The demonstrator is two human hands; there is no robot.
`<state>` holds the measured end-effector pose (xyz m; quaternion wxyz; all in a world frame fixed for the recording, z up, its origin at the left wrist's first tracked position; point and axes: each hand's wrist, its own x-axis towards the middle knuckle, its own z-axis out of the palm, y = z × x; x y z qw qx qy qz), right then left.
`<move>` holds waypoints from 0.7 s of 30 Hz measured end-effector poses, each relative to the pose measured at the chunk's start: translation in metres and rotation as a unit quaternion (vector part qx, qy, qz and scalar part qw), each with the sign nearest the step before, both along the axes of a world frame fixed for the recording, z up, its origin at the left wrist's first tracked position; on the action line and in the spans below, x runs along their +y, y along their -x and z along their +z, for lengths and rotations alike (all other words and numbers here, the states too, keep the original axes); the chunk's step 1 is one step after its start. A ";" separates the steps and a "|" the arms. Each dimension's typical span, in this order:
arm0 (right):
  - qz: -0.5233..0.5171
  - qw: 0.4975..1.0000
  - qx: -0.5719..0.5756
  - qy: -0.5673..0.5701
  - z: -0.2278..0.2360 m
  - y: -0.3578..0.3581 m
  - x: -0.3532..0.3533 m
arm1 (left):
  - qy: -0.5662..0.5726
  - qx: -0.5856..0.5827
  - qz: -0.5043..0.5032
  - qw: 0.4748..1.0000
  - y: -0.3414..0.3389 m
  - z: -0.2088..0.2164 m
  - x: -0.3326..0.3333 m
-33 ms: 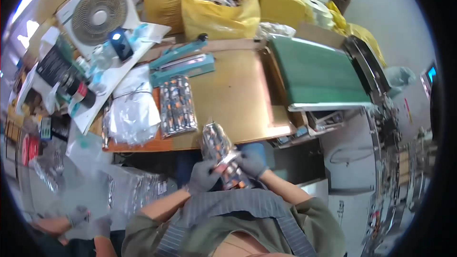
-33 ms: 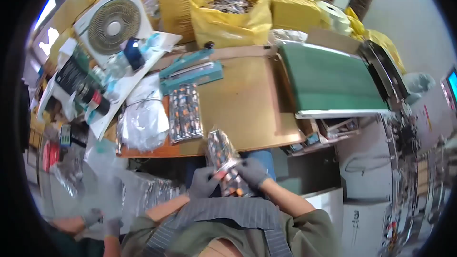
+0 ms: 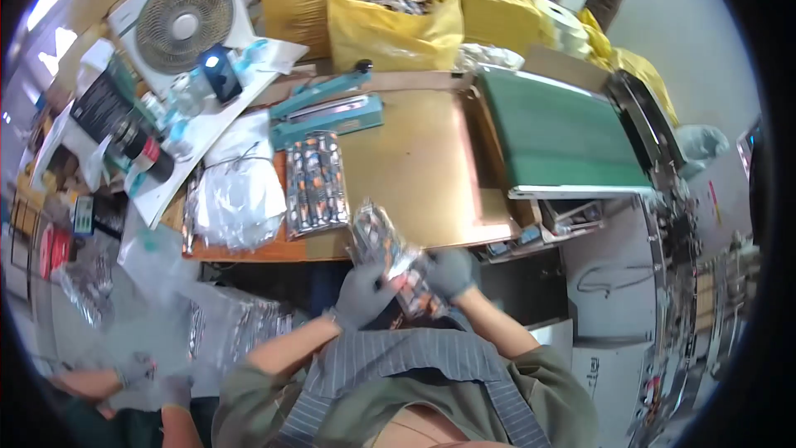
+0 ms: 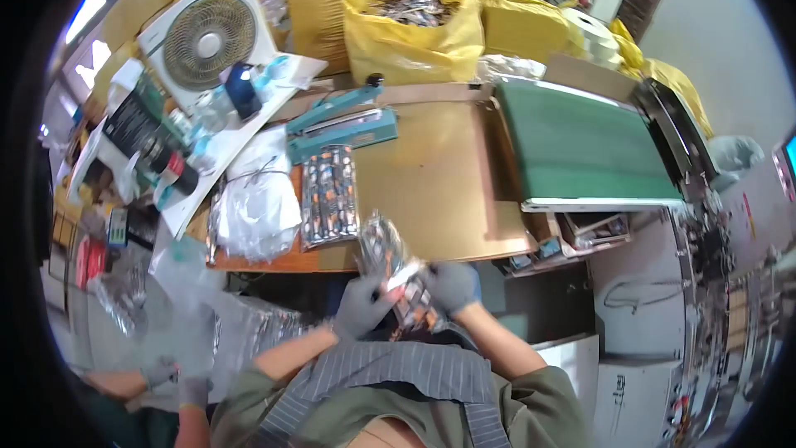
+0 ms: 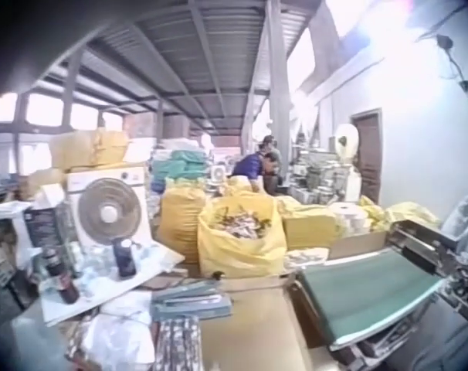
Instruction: Packaging and heat-sealing sets of small items into plastic bags.
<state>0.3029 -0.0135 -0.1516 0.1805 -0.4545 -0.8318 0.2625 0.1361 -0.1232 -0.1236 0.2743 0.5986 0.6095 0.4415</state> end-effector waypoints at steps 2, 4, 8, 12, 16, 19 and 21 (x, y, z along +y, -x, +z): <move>-0.002 0.983 0.157 -0.098 0.045 0.024 0.025 | -0.053 0.093 0.035 0.994 0.005 0.031 0.037; 0.023 0.968 0.242 -0.060 0.090 0.053 0.033 | -0.138 0.017 0.106 0.985 0.028 0.067 0.074; 0.054 0.962 0.083 -0.256 0.146 0.075 0.081 | -0.152 0.256 0.134 0.945 0.115 0.079 0.129; 0.050 0.981 0.053 -0.180 0.186 0.073 0.129 | 0.036 0.422 0.031 0.905 0.135 0.102 0.168; -0.019 0.978 0.073 -0.196 0.154 0.077 0.180 | -0.147 0.274 0.189 0.931 0.122 0.133 0.171; 0.047 0.988 0.130 -0.061 0.147 0.076 0.191 | 0.048 0.329 0.072 0.940 0.136 0.130 0.179; 0.026 0.971 0.239 -0.011 0.134 0.064 0.191 | -0.036 0.335 0.107 0.935 0.132 0.122 0.177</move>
